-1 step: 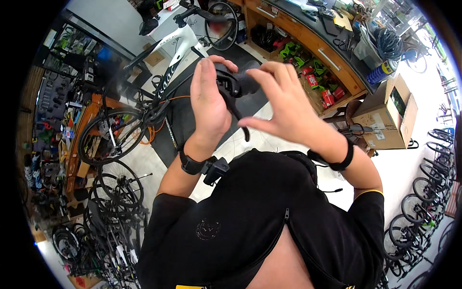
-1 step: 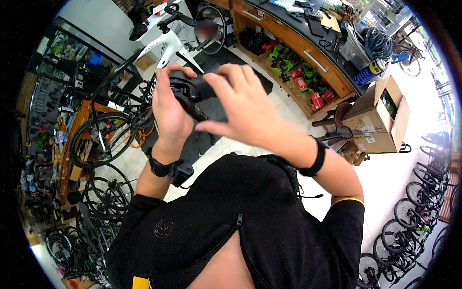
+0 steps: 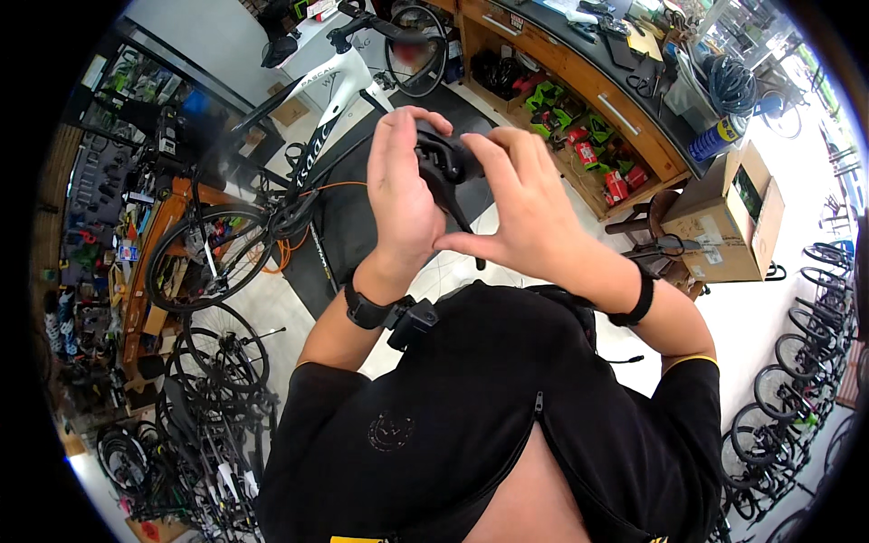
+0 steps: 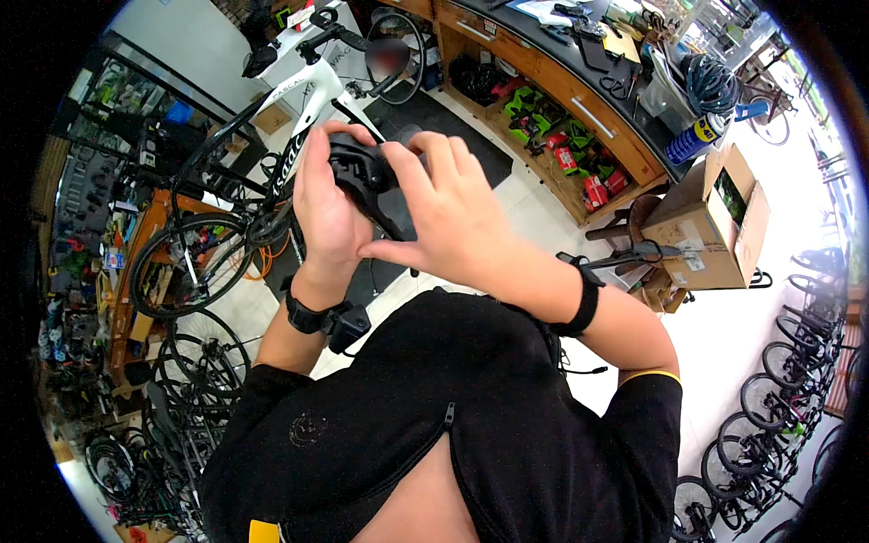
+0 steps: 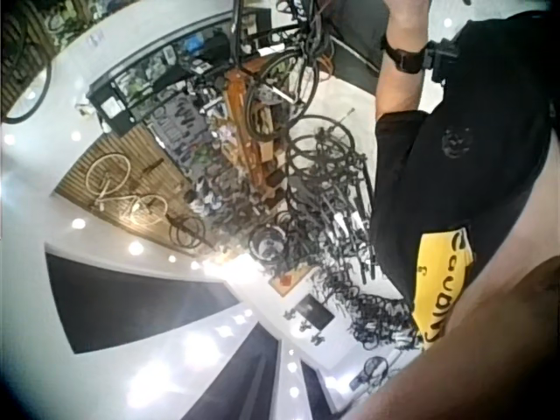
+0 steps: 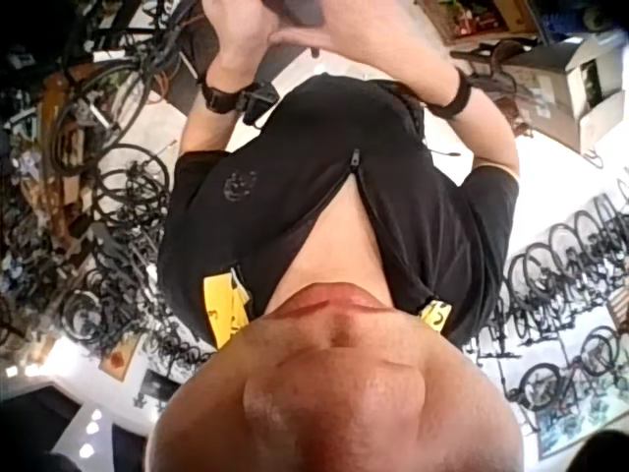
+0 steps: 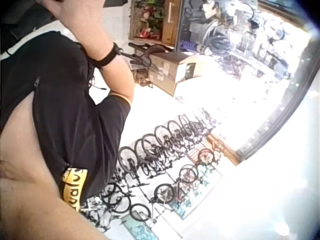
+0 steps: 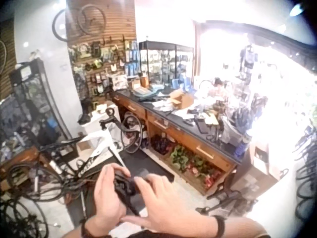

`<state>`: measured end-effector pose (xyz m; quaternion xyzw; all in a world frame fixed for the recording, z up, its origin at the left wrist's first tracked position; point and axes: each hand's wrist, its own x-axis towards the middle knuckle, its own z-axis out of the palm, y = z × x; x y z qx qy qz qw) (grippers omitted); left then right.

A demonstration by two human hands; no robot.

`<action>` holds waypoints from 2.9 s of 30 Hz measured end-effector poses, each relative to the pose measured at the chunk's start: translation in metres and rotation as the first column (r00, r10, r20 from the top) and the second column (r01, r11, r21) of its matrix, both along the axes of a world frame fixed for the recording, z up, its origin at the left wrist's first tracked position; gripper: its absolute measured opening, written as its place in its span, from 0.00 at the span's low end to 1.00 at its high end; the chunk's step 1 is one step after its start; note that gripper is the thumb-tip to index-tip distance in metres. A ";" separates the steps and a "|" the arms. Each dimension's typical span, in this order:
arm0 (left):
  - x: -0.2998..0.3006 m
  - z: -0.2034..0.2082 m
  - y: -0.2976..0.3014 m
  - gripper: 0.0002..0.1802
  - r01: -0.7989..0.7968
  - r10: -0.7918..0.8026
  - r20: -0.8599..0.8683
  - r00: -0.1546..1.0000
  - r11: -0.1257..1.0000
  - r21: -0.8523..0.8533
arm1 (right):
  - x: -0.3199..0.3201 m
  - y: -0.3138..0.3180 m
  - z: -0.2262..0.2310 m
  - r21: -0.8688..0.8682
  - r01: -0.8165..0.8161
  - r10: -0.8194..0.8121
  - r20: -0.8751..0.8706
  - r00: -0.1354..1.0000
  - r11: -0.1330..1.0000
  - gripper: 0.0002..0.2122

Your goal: The person disassembles a bicycle shifter, removes the internal spring and cable, and reassembles the unit. They then attach the shifter to the bicycle handlebar and secure it with a strap.

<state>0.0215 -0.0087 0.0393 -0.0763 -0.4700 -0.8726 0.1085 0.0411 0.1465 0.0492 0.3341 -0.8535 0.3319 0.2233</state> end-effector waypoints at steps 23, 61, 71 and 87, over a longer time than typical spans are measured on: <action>-0.034 0.001 -0.041 0.14 0.318 -0.263 0.179 0.948 0.765 -0.560 | -0.020 0.019 -0.021 0.139 0.135 -0.127 -0.068 0.990 0.981 0.22; 0.019 0.015 0.002 0.35 0.143 -0.154 0.014 0.988 0.873 -0.466 | 0.000 0.045 -0.024 0.107 0.066 -0.057 -0.080 0.995 0.992 0.29; 0.022 0.004 -0.004 0.11 0.170 -0.171 0.051 0.984 0.809 -0.563 | 0.002 0.049 -0.015 0.173 0.050 -0.035 -0.091 0.995 0.984 0.27; 0.011 0.005 -0.007 0.19 0.379 -0.361 0.169 0.917 0.922 -0.083 | 0.001 0.053 -0.021 -0.027 -0.028 0.027 -0.061 0.998 0.999 0.31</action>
